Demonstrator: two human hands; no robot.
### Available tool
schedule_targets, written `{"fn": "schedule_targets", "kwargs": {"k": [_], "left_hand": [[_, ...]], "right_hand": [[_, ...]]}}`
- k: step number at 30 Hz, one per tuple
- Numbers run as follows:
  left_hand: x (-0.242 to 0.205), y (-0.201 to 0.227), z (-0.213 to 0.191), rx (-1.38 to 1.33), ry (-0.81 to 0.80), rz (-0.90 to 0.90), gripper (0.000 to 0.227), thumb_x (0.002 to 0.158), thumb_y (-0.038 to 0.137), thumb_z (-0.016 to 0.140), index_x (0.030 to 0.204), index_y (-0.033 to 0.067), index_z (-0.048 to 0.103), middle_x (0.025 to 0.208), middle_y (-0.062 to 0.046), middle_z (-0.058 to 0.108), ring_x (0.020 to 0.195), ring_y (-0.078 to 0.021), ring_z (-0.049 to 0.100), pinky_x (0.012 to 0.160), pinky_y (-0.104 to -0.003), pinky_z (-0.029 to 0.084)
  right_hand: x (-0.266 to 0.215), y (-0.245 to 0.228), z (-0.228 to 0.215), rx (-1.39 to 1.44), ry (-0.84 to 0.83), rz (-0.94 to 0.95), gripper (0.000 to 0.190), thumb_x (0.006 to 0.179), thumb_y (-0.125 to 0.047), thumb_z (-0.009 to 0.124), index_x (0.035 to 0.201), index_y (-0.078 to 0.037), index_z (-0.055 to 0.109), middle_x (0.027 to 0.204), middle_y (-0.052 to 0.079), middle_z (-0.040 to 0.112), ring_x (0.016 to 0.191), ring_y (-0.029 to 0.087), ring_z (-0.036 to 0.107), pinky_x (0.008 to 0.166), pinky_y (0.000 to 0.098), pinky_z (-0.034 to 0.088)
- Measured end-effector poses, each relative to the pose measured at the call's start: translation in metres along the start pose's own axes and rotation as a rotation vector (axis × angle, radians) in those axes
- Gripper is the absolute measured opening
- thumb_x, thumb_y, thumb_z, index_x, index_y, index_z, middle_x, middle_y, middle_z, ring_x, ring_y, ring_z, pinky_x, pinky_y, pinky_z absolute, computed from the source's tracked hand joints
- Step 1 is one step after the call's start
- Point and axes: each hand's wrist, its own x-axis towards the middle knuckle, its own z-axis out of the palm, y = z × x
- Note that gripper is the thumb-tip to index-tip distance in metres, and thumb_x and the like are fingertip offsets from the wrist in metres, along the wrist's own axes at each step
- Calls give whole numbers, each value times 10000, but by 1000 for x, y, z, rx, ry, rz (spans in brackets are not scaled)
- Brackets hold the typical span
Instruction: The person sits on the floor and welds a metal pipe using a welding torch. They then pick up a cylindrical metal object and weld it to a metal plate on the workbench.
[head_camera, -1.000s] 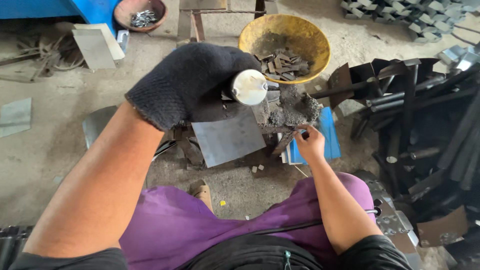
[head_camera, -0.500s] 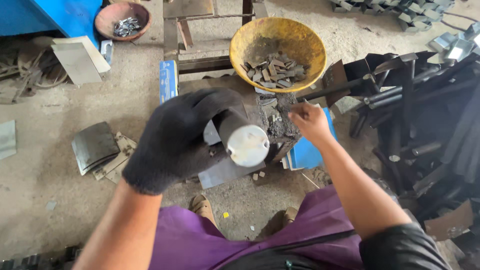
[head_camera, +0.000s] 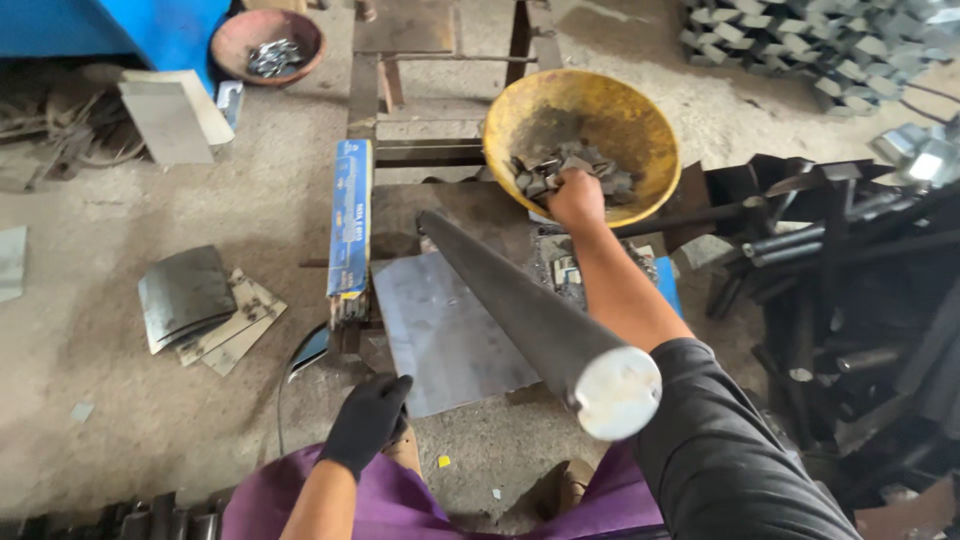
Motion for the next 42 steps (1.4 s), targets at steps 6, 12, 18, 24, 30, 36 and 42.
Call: {"fn": "schedule_targets", "kwargs": {"k": [6, 12, 18, 24, 30, 36, 42], "left_hand": [[4, 16, 6, -39, 45, -19, 302, 935, 292, 627, 852, 7, 681, 680, -180, 658, 635, -320, 671, 649, -453, 525], [11, 26, 9, -207, -9, -76, 301, 949, 275, 621, 864, -8, 681, 648, -174, 642, 549, -295, 646, 558, -428, 547], [19, 23, 10, -161, 50, -51, 296, 946, 292, 613, 942, 13, 713, 756, -181, 715, 634, -296, 695, 612, -416, 552], [26, 16, 13, -38, 178, 68, 319, 952, 322, 617, 1016, 27, 720, 903, -220, 732, 830, -362, 716, 727, -439, 552], [-5, 59, 2, 111, 562, 321, 363, 894, 303, 684, 1084, -7, 679, 929, -210, 737, 828, -379, 705, 719, -456, 541], [-57, 102, 43, -84, -185, 318, 319, 971, 372, 681, 1138, 116, 771, 850, -76, 778, 716, -199, 727, 696, -346, 605], [-85, 87, 91, -604, -1020, 86, 264, 996, 179, 701, 1189, -1, 695, 931, -83, 736, 787, -188, 734, 754, -342, 621]], "right_hand": [[2, 3, 6, -27, 68, 55, 240, 794, -88, 690, 1007, -97, 800, 985, 237, 735, 978, 417, 698, 900, 471, 546], [-18, -5, -25, 313, 289, 100, 236, 847, -61, 658, 1063, -42, 751, 990, 177, 765, 925, 314, 760, 824, 383, 586], [-100, -3, -80, 451, 48, 265, 274, 931, -62, 626, 1189, -49, 719, 947, 128, 768, 780, 221, 724, 718, 355, 556], [-199, -5, -135, 632, -161, 201, 287, 903, 0, 672, 1188, -3, 701, 972, 97, 756, 820, 114, 698, 694, 268, 534], [-256, -34, -191, 596, -345, 245, 289, 928, 0, 668, 1214, -24, 694, 974, 58, 770, 770, 127, 677, 666, 289, 568], [-303, -71, -216, 643, -665, -46, 225, 857, -3, 753, 1081, -7, 771, 983, 45, 803, 887, 104, 725, 797, 258, 578], [-323, -80, -222, 869, -869, -174, 154, 835, 40, 743, 985, 6, 743, 972, 67, 785, 909, 139, 728, 824, 297, 591]]}}
